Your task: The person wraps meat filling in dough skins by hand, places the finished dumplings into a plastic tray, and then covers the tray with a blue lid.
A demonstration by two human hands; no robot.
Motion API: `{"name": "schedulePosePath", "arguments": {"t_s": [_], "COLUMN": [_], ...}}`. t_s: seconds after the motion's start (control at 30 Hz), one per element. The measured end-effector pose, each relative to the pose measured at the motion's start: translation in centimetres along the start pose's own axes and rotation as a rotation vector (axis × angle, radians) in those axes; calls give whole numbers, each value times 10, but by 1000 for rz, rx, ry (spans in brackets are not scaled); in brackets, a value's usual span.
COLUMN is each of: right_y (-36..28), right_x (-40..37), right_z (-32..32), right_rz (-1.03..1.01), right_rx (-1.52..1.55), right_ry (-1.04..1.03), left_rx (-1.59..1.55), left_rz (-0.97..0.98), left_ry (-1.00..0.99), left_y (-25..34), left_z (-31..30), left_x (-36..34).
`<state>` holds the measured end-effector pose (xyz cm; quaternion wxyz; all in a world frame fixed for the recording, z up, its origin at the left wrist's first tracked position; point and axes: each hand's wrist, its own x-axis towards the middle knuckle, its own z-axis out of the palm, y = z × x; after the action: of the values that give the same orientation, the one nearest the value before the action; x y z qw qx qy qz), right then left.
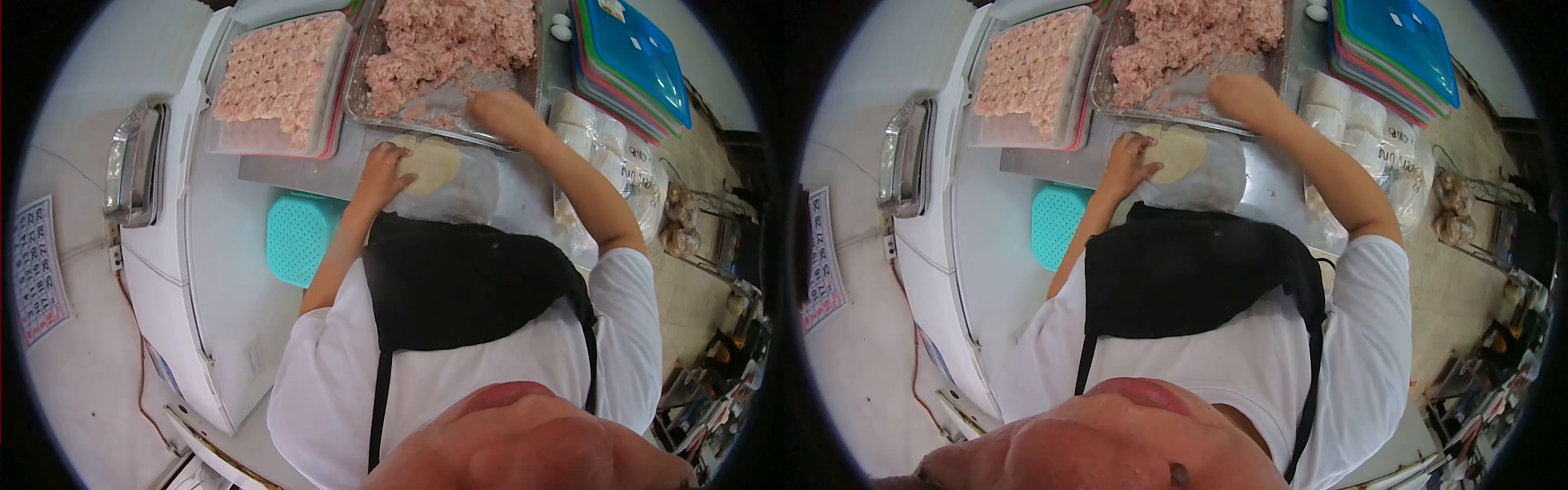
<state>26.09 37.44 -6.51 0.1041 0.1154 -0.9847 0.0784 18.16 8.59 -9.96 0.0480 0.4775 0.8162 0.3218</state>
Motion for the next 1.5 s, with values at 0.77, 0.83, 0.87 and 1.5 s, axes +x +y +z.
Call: {"name": "schedulePosePath", "arguments": {"t_s": [0.77, 0.83, 0.87, 1.5], "right_y": [-74, -89, -84, -101], "right_x": [24, 47, 46, 29], "right_z": [-28, -32, -28, -94], "right_rz": [362, 397, 401, 655], "right_rx": [-44, 12, 123, 154], "right_ry": [-278, -276, -253, 228], "left_rx": [-1411, -1383, -1367, -2031], "left_rz": [-446, -466, -472, -311], "left_ry": [326, 372, 394, 76], "left_y": [-11, -16, -23, 26], "left_z": [-85, -98, -103, -86], "left_x": [34, 47, 55, 172]}}
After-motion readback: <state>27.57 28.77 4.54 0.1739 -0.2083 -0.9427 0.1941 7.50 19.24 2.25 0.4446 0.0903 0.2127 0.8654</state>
